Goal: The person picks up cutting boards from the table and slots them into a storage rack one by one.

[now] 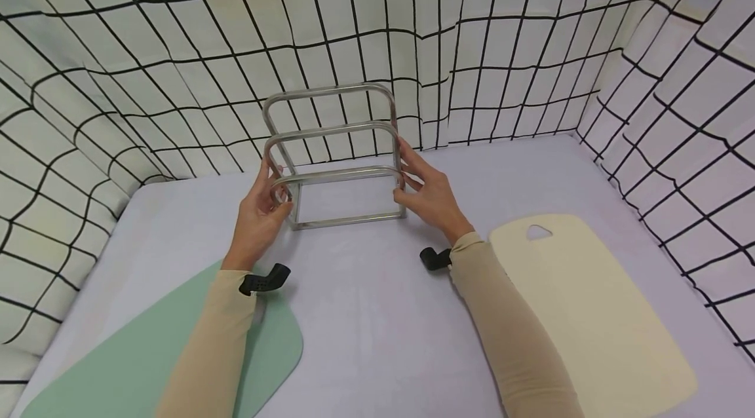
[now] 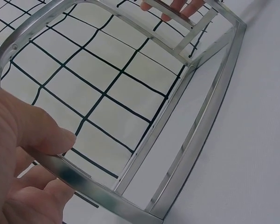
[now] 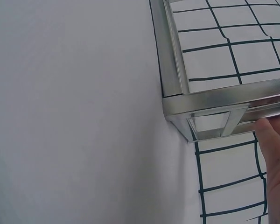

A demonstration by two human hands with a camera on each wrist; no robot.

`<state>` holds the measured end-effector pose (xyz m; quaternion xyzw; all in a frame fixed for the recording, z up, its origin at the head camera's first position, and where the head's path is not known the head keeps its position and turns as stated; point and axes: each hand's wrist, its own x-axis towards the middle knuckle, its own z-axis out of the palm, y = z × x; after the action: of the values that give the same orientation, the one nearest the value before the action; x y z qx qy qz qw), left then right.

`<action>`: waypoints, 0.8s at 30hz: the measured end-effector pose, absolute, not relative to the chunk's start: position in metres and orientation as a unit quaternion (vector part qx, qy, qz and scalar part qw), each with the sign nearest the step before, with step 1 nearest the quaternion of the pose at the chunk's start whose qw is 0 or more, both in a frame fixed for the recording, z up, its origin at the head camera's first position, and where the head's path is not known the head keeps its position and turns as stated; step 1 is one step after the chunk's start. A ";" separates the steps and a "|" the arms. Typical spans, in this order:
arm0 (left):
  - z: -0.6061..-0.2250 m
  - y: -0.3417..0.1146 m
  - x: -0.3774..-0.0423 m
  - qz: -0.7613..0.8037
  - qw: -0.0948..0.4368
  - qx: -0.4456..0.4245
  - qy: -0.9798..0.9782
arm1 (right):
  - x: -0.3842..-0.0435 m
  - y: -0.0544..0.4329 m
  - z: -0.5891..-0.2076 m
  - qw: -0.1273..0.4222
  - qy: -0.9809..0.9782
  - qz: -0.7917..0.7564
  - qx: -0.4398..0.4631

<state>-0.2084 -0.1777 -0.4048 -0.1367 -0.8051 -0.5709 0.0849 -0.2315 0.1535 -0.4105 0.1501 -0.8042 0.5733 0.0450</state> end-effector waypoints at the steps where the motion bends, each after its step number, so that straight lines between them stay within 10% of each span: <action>1: -0.405 -0.178 -0.208 -0.571 0.084 -0.136 -0.805 | -0.231 0.154 -0.410 0.044 -0.805 0.573 0.149; 24: -0.403 -0.175 -0.210 -0.574 0.077 -0.134 -0.804 | -0.233 0.156 -0.410 0.041 -0.809 0.565 0.154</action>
<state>-0.2095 -0.1745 -0.4031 -0.1337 -0.8039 -0.5744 0.0772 -0.2331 0.1559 -0.4100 0.1542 -0.8092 0.5655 0.0411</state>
